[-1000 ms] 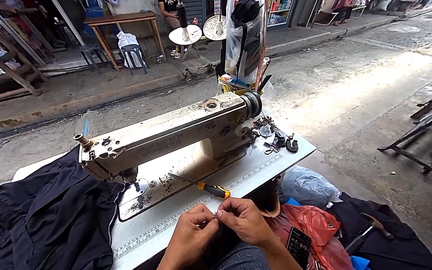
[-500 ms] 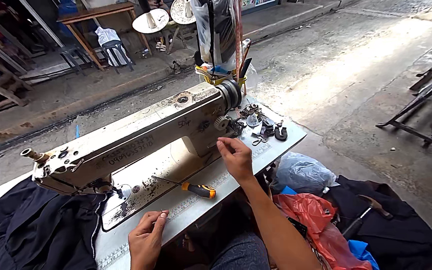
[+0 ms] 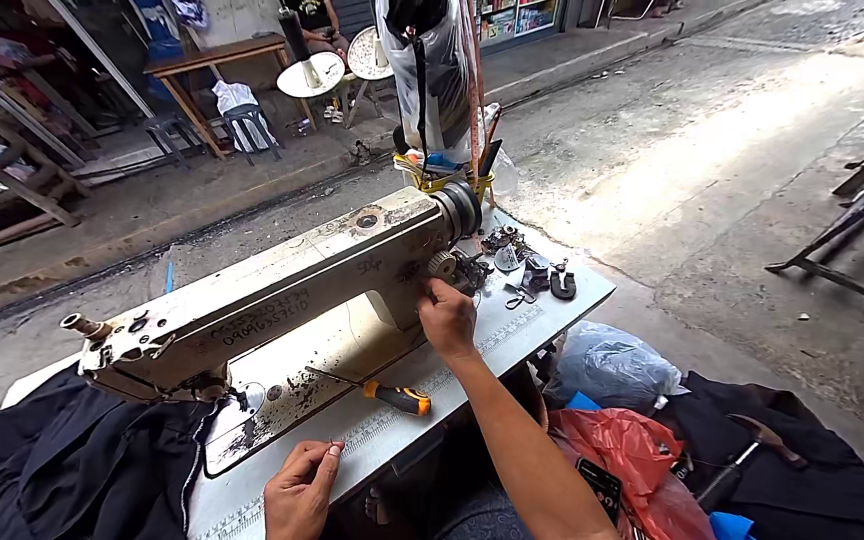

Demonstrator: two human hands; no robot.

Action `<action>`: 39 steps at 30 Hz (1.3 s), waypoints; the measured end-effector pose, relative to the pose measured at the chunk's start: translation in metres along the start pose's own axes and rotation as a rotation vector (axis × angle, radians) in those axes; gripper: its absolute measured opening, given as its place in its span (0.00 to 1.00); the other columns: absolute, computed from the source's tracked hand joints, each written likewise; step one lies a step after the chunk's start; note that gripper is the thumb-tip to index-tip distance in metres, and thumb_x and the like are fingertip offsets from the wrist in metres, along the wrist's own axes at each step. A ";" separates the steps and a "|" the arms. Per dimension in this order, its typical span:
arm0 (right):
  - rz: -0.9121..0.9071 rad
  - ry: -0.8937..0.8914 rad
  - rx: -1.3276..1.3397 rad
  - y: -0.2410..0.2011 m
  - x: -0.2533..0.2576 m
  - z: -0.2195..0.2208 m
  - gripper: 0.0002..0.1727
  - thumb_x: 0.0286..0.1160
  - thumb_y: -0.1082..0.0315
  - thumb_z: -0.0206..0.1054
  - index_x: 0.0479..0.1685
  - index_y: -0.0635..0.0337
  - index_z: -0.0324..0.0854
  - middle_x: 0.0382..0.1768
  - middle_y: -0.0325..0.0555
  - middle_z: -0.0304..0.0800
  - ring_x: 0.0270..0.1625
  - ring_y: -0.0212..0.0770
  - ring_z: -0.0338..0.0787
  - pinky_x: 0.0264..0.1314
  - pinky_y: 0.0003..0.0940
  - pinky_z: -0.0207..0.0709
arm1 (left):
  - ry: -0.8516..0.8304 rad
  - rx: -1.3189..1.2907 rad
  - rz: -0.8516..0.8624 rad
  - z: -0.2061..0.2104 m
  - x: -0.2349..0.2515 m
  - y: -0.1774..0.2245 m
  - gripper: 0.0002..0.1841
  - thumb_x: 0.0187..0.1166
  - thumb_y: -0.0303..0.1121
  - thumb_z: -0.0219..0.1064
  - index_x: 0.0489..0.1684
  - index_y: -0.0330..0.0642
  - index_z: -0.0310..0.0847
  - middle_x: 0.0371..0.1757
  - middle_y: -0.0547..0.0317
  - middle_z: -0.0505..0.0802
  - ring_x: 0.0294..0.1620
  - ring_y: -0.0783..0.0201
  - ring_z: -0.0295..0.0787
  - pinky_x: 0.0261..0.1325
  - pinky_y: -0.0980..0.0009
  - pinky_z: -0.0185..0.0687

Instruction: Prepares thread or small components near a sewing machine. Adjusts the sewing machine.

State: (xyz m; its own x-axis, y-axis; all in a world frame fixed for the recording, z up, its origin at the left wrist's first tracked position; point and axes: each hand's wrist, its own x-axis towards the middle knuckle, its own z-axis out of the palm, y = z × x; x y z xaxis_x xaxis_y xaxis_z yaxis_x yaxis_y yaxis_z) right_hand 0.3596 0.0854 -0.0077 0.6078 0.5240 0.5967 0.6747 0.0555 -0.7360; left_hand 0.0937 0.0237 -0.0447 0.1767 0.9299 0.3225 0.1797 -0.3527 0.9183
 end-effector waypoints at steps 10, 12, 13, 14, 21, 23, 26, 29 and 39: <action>-0.066 0.048 -0.083 -0.001 -0.001 0.007 0.07 0.69 0.71 0.73 0.40 0.64 0.94 0.30 0.53 0.95 0.33 0.53 0.95 0.35 0.54 0.84 | -0.003 0.005 0.009 -0.001 -0.001 -0.001 0.06 0.67 0.25 0.68 0.27 0.39 0.92 0.33 0.68 0.89 0.33 0.81 0.85 0.36 0.87 0.81; -0.060 0.039 -0.076 -0.002 0.000 0.007 0.07 0.69 0.71 0.73 0.40 0.64 0.93 0.30 0.53 0.95 0.33 0.53 0.95 0.35 0.55 0.84 | -0.006 0.013 0.009 -0.001 -0.001 -0.002 0.05 0.67 0.25 0.68 0.27 0.39 0.92 0.33 0.68 0.89 0.33 0.81 0.85 0.36 0.88 0.81; -0.055 0.027 -0.071 -0.003 0.000 0.007 0.07 0.69 0.70 0.73 0.40 0.64 0.93 0.31 0.53 0.95 0.33 0.53 0.95 0.35 0.55 0.84 | -0.007 0.017 0.012 -0.001 -0.001 -0.002 0.05 0.67 0.26 0.69 0.27 0.39 0.92 0.33 0.69 0.89 0.33 0.82 0.85 0.36 0.88 0.81; -0.051 0.014 -0.066 -0.002 0.000 0.007 0.07 0.69 0.70 0.73 0.40 0.64 0.93 0.31 0.53 0.95 0.33 0.53 0.95 0.36 0.55 0.84 | -0.007 0.017 0.014 -0.001 -0.001 -0.002 0.05 0.67 0.26 0.69 0.26 0.39 0.92 0.33 0.69 0.89 0.33 0.82 0.85 0.35 0.88 0.81; 0.233 -0.287 0.094 -0.031 -0.008 -0.039 0.10 0.75 0.65 0.69 0.38 0.64 0.91 0.24 0.43 0.88 0.28 0.36 0.85 0.37 0.40 0.80 | 0.030 -0.043 -0.024 -0.002 -0.002 0.004 0.06 0.66 0.23 0.69 0.27 0.39 0.93 0.33 0.68 0.90 0.33 0.80 0.86 0.36 0.86 0.83; 0.352 -0.358 0.354 -0.052 -0.013 -0.064 0.07 0.74 0.72 0.67 0.35 0.66 0.88 0.19 0.32 0.80 0.21 0.22 0.74 0.26 0.21 0.69 | 0.030 -0.103 -0.023 0.003 0.007 0.020 0.06 0.68 0.24 0.69 0.28 0.40 0.93 0.33 0.70 0.90 0.34 0.80 0.87 0.37 0.85 0.84; 0.558 -0.526 0.726 -0.073 -0.032 -0.092 0.07 0.74 0.78 0.63 0.31 0.62 0.84 0.18 0.25 0.77 0.18 0.15 0.72 0.20 0.12 0.66 | -0.093 -0.180 0.012 0.020 0.024 0.061 0.06 0.73 0.26 0.69 0.32 0.38 0.93 0.34 0.71 0.89 0.36 0.80 0.86 0.40 0.84 0.84; 0.674 -0.746 0.981 -0.075 -0.044 -0.105 0.11 0.75 0.75 0.58 0.29 0.52 0.81 0.14 0.20 0.73 0.14 0.15 0.70 0.17 0.12 0.64 | -0.181 -0.234 0.014 0.038 0.041 0.092 0.06 0.74 0.26 0.69 0.35 0.36 0.93 0.35 0.69 0.88 0.37 0.80 0.86 0.41 0.84 0.85; 0.852 -1.109 1.140 -0.080 -0.058 -0.116 0.14 0.76 0.70 0.56 0.21 0.45 0.78 0.12 0.22 0.69 0.11 0.15 0.66 0.13 0.11 0.60 | -0.414 0.383 1.165 0.009 0.078 0.099 0.07 0.81 0.28 0.65 0.44 0.42 0.91 0.45 0.53 0.95 0.57 0.55 0.91 0.65 0.65 0.83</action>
State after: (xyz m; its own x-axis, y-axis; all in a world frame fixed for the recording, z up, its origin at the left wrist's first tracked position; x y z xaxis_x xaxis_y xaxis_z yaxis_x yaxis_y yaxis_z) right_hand 0.3191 -0.0480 0.0534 -0.2585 0.9558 -0.1399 -0.5200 -0.2598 -0.8137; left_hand 0.1340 0.0599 0.0692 0.6876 -0.0206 0.7258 -0.0298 -0.9996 -0.0001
